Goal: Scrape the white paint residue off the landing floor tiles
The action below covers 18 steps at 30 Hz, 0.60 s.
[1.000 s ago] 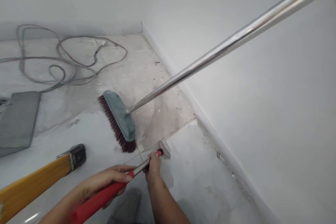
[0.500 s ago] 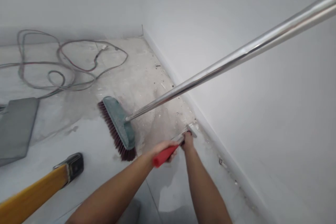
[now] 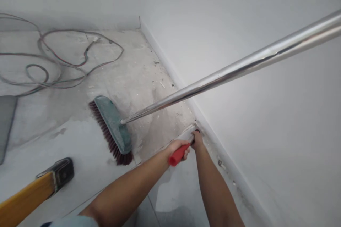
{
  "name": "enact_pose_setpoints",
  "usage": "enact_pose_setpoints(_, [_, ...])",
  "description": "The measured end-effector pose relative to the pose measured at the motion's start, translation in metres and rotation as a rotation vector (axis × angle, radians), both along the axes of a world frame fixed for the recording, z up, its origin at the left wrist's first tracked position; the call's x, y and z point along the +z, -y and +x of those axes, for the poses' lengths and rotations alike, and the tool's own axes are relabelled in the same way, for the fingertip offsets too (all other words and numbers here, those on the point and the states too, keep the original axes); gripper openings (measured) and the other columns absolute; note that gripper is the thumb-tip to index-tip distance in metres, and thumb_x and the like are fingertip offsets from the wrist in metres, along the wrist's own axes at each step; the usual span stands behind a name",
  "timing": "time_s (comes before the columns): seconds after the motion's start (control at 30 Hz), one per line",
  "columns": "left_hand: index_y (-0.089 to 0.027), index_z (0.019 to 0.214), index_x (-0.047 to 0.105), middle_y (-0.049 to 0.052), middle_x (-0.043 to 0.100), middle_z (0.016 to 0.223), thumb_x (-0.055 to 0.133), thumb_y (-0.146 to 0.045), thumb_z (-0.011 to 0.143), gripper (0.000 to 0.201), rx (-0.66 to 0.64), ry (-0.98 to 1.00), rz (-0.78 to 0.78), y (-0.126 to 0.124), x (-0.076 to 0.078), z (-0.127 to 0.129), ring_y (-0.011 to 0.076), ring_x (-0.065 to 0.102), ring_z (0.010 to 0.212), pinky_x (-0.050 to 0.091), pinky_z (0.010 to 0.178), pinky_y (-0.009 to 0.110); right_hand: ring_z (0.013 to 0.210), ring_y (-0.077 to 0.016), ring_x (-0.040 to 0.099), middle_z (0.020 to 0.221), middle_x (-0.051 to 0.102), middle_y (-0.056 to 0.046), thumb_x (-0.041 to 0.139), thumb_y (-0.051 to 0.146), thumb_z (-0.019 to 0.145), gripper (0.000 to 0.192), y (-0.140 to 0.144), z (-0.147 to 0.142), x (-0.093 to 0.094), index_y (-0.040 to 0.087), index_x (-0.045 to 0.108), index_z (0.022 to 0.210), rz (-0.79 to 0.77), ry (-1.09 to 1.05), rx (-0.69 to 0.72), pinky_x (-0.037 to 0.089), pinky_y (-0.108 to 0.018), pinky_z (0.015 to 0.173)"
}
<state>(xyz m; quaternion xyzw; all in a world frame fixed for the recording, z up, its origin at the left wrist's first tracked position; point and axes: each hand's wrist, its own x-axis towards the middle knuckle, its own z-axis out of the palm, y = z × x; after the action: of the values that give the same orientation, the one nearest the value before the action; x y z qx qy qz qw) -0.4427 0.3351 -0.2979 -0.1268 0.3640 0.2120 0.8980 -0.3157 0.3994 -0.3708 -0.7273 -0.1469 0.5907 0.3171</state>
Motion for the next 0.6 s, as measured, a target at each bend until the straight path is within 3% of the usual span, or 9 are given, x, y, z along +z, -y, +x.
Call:
enact_pose_setpoints(0.1, [-0.015, 0.071, 0.046, -0.003, 0.047, 0.054, 0.058, -0.033, 0.078, 0.022, 0.015, -0.021, -0.062, 0.048, -0.003, -0.023, 0.0040, 0.040, 0.036, 0.031, 0.037, 0.015, 0.031, -0.0090, 0.033, 0.038, 0.034, 0.008, 0.046, 0.021, 0.067, 0.014, 0.042, -0.020, -0.017, 0.022, 0.033, 0.060, -0.199, -0.083, 0.078, 0.020, -0.017, 0.029])
enact_pose_setpoints(0.17, [-0.015, 0.072, 0.047, -0.003, 0.048, 0.054, 0.054, -0.034, 0.080, 0.022, 0.025, -0.048, -0.088, 0.059, -0.004, -0.032, 0.0040, 0.039, 0.036, 0.031, 0.037, 0.015, 0.031, -0.0096, 0.034, 0.038, 0.033, 0.008, 0.047, 0.023, 0.067, 0.016, 0.051, -0.025, -0.026, 0.023, 0.033, 0.060, -0.238, -0.072, 0.088, 0.022, -0.018, 0.030])
enact_pose_setpoints(0.33, [-0.015, 0.070, 0.045, -0.002, 0.047, 0.053, 0.042, -0.028, 0.087, 0.022, -0.002, -0.057, -0.082, 0.024, 0.002, -0.016, 0.0040, 0.040, 0.035, 0.031, 0.036, 0.014, 0.034, -0.0088, 0.035, 0.038, 0.032, 0.008, 0.047, 0.018, 0.065, 0.017, 0.019, -0.008, -0.022, 0.022, 0.031, 0.060, -0.182, 0.044, -0.012, 0.028, -0.017, 0.033])
enact_pose_setpoints(0.5, [-0.015, 0.069, 0.046, -0.002, 0.048, 0.053, 0.050, -0.033, 0.082, 0.023, 0.015, -0.076, -0.122, 0.038, 0.001, -0.015, 0.0049, 0.039, 0.035, 0.031, 0.035, 0.015, 0.033, -0.0093, 0.035, 0.040, 0.037, 0.006, 0.046, 0.021, 0.067, 0.013, 0.031, -0.011, -0.017, 0.022, 0.035, 0.059, -0.240, -0.059, 0.104, 0.024, -0.018, 0.030])
enact_pose_setpoints(0.6, [-0.015, 0.072, 0.046, -0.002, 0.047, 0.053, 0.051, -0.028, 0.081, 0.017, 0.022, -0.023, -0.100, 0.022, 0.001, -0.012, 0.0051, 0.039, 0.036, 0.032, 0.036, 0.015, 0.034, -0.0086, 0.036, 0.041, 0.036, 0.007, 0.046, 0.018, 0.066, 0.014, 0.018, -0.008, -0.011, 0.022, 0.034, 0.060, -0.193, -0.003, 0.082, 0.028, -0.017, 0.032])
